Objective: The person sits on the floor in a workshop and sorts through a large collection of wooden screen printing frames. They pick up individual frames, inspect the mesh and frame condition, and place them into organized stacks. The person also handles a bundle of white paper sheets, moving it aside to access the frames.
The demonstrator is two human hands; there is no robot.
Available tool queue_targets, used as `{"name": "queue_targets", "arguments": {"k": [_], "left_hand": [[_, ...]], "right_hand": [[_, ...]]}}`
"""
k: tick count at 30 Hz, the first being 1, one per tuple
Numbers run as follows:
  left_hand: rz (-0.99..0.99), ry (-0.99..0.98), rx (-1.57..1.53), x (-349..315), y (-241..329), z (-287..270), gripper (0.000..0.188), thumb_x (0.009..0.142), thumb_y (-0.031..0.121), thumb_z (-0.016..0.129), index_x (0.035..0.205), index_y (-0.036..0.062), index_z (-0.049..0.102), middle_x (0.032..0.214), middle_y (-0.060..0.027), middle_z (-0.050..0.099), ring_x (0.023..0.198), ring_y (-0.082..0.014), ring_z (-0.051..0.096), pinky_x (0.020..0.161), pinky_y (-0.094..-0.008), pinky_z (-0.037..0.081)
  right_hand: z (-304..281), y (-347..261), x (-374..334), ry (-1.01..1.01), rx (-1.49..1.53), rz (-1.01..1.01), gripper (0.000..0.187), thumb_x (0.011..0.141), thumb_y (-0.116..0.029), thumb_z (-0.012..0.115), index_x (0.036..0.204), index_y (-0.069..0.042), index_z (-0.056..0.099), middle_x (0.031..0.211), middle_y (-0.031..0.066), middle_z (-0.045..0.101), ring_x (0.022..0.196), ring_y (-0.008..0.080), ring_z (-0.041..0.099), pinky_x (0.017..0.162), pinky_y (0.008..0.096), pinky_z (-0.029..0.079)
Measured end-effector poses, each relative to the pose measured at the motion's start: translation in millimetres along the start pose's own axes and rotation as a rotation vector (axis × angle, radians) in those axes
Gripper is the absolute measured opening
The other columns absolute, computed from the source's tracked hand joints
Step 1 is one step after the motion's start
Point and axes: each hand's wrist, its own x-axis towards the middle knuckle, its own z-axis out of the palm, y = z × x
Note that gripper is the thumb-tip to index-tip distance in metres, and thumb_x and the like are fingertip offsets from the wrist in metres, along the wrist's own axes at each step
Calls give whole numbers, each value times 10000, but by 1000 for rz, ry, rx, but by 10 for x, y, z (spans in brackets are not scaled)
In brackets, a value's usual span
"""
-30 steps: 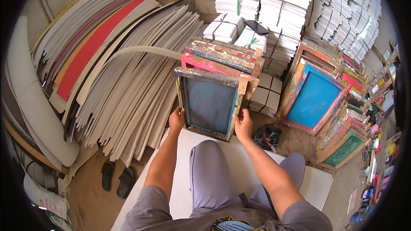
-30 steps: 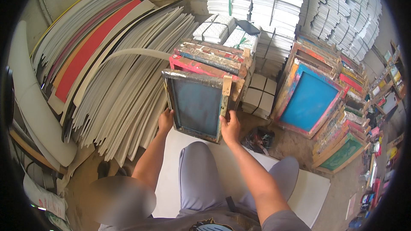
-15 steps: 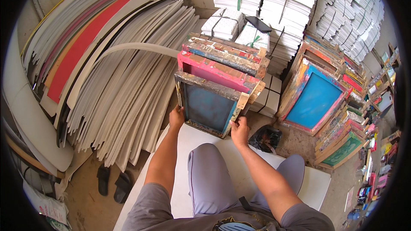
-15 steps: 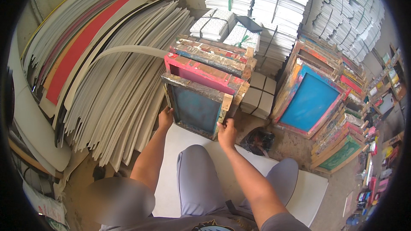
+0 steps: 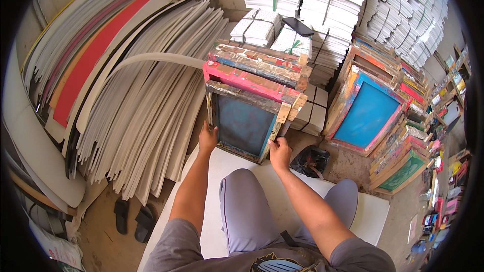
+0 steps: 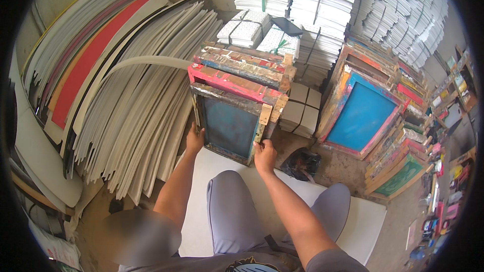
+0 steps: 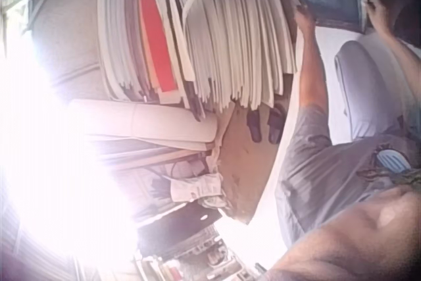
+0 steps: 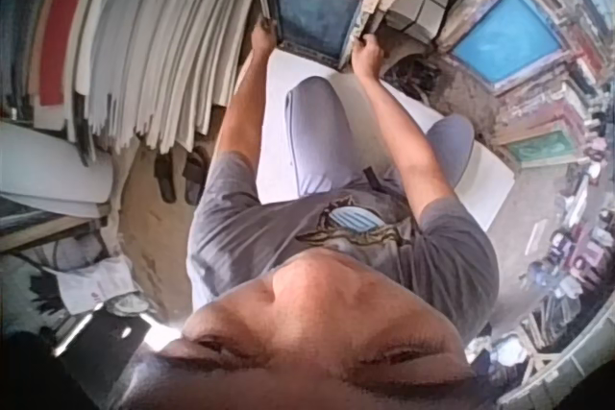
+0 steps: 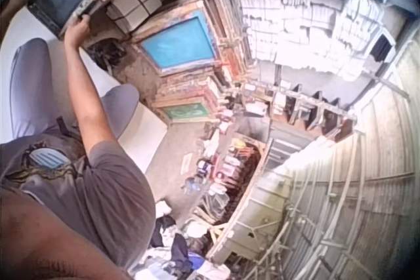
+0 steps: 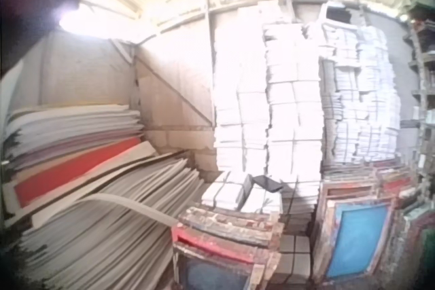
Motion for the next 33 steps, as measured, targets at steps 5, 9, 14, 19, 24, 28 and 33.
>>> {"name": "queue_targets", "arguments": {"k": [5,9,14,19,24,28,33], "left_hand": [[87,283,20,-502,661,123,451,933,180,697,1312,-38,583,1312,-253,586,1196,-434,565,1014,-498,445],[77,6,-374,-1079,1617,310,257,956,201,694,981,-54,710,866,-169,712,776,-301,682,742,-393,528],[143,-258,-598,-1606,2446,838,321,1015,261,630,1013,-46,725,788,-89,696,739,-112,617,672,-305,515],[216,-491,-736,-2021,3147,1406,347,1039,267,592,1103,-48,720,900,-100,742,839,-119,652,771,-290,527],[300,-749,-610,-2618,3874,2168,394,1043,311,597,1122,-63,691,942,-94,723,855,-141,650,788,-297,516],[348,-869,-595,-3191,4316,2769,372,1008,322,636,1086,-34,712,876,-121,720,819,-168,671,764,-324,527],[423,-1066,-540,-3749,4798,3182,422,1018,299,635,1197,-83,660,1015,-138,721,887,-183,686,798,-320,536]], "right_hand": [[-112,78,2,36,83,-61,333,893,-213,779,1097,23,664,883,191,724,814,301,726,754,393,557],[-249,101,12,59,155,-108,341,903,-201,770,1155,5,669,900,162,735,804,251,723,751,372,564],[-769,152,92,156,235,-126,243,982,-159,648,1180,-18,668,967,155,746,860,244,723,777,366,560],[-1662,563,267,319,198,-170,242,960,-143,673,1169,-20,667,1024,183,735,929,308,724,817,389,555],[-2968,1314,466,616,37,-80,313,898,-193,744,1147,-23,664,1057,182,691,979,364,660,867,447,522],[-4114,1923,469,874,-183,71,486,897,-166,730,1313,-27,522,1284,222,551,1256,433,487,1062,511,386],[-4920,2772,523,1022,-321,440,553,923,-195,718,1383,-3,478,1313,223,547,1254,414,505,1070,497,408]]}}
